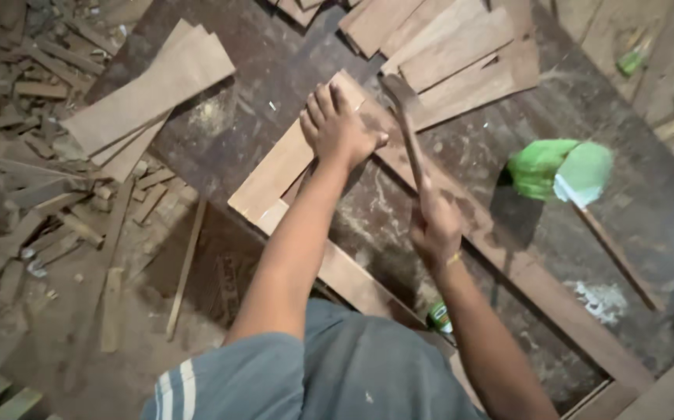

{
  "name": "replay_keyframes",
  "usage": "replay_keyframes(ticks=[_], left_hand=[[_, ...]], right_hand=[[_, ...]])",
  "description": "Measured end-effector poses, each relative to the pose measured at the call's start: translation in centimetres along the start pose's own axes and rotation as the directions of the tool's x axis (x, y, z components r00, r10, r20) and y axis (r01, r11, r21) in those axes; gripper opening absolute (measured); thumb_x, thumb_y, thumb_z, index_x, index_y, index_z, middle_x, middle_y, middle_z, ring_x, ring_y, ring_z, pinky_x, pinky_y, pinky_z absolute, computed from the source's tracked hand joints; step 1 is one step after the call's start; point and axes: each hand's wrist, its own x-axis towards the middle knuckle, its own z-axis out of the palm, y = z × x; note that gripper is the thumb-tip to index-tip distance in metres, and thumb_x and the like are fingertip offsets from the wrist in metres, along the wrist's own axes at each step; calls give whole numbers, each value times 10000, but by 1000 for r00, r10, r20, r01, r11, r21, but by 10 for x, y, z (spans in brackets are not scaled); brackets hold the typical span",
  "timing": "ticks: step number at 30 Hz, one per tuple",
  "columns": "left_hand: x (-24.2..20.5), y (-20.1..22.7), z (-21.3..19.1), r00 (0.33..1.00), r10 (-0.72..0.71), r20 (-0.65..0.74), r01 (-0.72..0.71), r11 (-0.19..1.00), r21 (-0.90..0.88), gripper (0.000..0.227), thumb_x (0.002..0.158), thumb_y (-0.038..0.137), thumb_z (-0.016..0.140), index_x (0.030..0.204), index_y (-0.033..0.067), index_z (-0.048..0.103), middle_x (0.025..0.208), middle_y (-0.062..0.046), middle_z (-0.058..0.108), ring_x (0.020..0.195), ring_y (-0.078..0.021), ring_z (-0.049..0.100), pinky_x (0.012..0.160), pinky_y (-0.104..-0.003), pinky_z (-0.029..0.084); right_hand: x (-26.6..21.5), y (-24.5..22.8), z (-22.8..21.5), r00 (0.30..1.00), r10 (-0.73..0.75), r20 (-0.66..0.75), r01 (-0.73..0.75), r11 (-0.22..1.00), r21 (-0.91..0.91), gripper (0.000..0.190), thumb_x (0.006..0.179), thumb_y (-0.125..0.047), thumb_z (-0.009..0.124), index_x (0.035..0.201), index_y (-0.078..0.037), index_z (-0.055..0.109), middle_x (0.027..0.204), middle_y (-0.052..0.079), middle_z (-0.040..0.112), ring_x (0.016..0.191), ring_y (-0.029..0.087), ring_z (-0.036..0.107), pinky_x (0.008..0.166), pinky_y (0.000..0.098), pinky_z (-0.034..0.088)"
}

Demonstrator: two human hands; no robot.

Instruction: The person assembles a wooden frame by applying adhesive to wood joints, positioning wooden components together, and hammering nails into the wood to secure the structure.

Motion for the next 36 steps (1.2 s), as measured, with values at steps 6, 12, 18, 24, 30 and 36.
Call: replay_keyframes(ticks=[6, 12, 18, 24, 30, 36], left_hand=[[-5, -2, 5, 989, 65, -133, -57, 996, 66, 1238, 752, 643, 778, 1600, 30, 116, 1675, -224, 77, 1552, -424, 16, 1220, -560, -13], [-4, -6, 26, 993, 77, -88, -67, 991, 116, 1205, 740, 660, 753, 1608, 35, 197, 1680, -218, 124, 1567, -399, 58, 1273, -542, 81], [-141, -6, 133, 451, 869, -203, -868, 376, -323, 237, 909, 195, 683, 1085, 36, 676, 1123, -192, 636, 1066, -415, 600, 939, -508, 499], [-255, 14, 193, 26, 986, 163, -931, 83, -355, 154, 733, 156, 688, 848, 120, 784, 1203, -168, 645, 1042, -347, 616, 809, -444, 547], [-274, 47, 241, -141, 913, 383, -968, -208, 140, 187, 763, 260, 682, 804, 115, 792, 1084, -90, 664, 1036, -293, 621, 788, -451, 531], [-265, 43, 275, -120, 850, 513, -974, -201, 107, 167, 819, 220, 652, 822, 126, 790, 980, -95, 671, 959, -274, 648, 676, -417, 540]], right_hand=[[-13, -4, -3, 946, 256, 200, -232, 963, -135, 645, 826, 36, 614, 1446, -140, 600, 890, 186, 690, 780, 366, 676, 726, 449, 543], [-77, -24, -82, 736, 645, 207, -637, 763, -111, 622, 906, -30, 594, 1502, -206, 600, 802, 239, 621, 660, 358, 644, 689, 402, 558], [-209, -76, -181, 783, 621, -36, -612, 757, -230, 498, 965, -179, 702, 1452, -118, 618, 1139, 242, 713, 1033, 345, 727, 855, 391, 565], [-302, -114, -205, 386, 900, -201, -915, 347, -205, 535, 970, -204, 716, 1475, -60, 616, 1110, 189, 734, 915, 203, 663, 868, 307, 527], [-350, -125, -173, 372, 862, -345, -891, 436, 129, 488, 1002, -155, 689, 1460, -13, 597, 1310, 128, 700, 1117, 125, 642, 975, 268, 498], [-362, -123, -165, 230, 926, -300, -942, 290, 171, 504, 969, -174, 703, 1447, -40, 617, 1275, 151, 713, 1065, 135, 657, 940, 288, 506]])
